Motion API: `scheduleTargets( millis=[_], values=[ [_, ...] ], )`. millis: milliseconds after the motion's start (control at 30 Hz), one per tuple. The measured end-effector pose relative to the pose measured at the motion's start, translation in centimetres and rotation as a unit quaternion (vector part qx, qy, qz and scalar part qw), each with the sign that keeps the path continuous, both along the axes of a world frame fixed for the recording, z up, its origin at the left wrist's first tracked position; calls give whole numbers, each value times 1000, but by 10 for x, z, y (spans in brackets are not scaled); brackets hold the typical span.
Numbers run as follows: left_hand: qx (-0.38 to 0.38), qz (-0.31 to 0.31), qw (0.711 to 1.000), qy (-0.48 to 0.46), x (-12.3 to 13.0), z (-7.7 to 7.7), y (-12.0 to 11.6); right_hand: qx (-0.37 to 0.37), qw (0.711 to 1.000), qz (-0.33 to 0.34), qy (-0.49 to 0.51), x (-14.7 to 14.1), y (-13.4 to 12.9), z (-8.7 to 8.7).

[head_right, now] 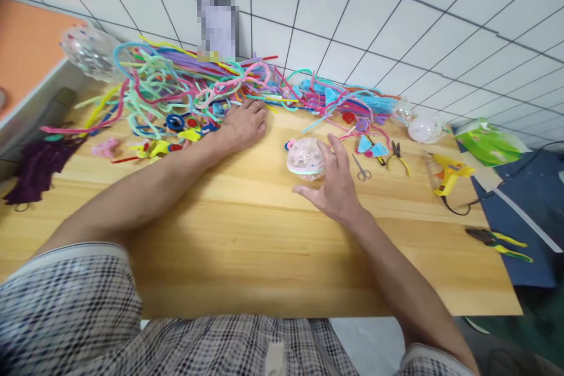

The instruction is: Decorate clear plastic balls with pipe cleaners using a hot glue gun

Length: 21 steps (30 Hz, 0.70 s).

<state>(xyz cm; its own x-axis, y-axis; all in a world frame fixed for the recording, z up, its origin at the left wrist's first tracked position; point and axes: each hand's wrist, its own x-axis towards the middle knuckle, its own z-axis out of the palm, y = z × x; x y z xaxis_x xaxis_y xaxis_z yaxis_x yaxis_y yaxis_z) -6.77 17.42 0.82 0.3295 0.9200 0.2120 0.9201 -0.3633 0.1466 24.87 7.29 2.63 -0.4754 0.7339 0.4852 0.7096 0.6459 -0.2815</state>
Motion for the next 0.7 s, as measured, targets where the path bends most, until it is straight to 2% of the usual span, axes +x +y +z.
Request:
scheduleTargets(
  millis=[133, 300, 433, 533, 700],
  values=[
    [1, -18, 1000, -18, -1, 8, -6, 6, 999, -15, 32, -11, 6, -4],
    [73, -169, 981, -64, 11, 9, -24, -35, 993, -24, 109, 13, -2, -8],
    [37, -239, 969, -53, 31, -4, -29, -37, 986, -49, 153, 39, -19, -8],
    [26, -247, 969, -4, 38, -7, -27, -66, 980, -56, 181, 51, -30, -13],
    [52, -203, 976, 50, 41, 7, -32, -86, 963, -78, 244, 58, -34, -31]
  ],
)
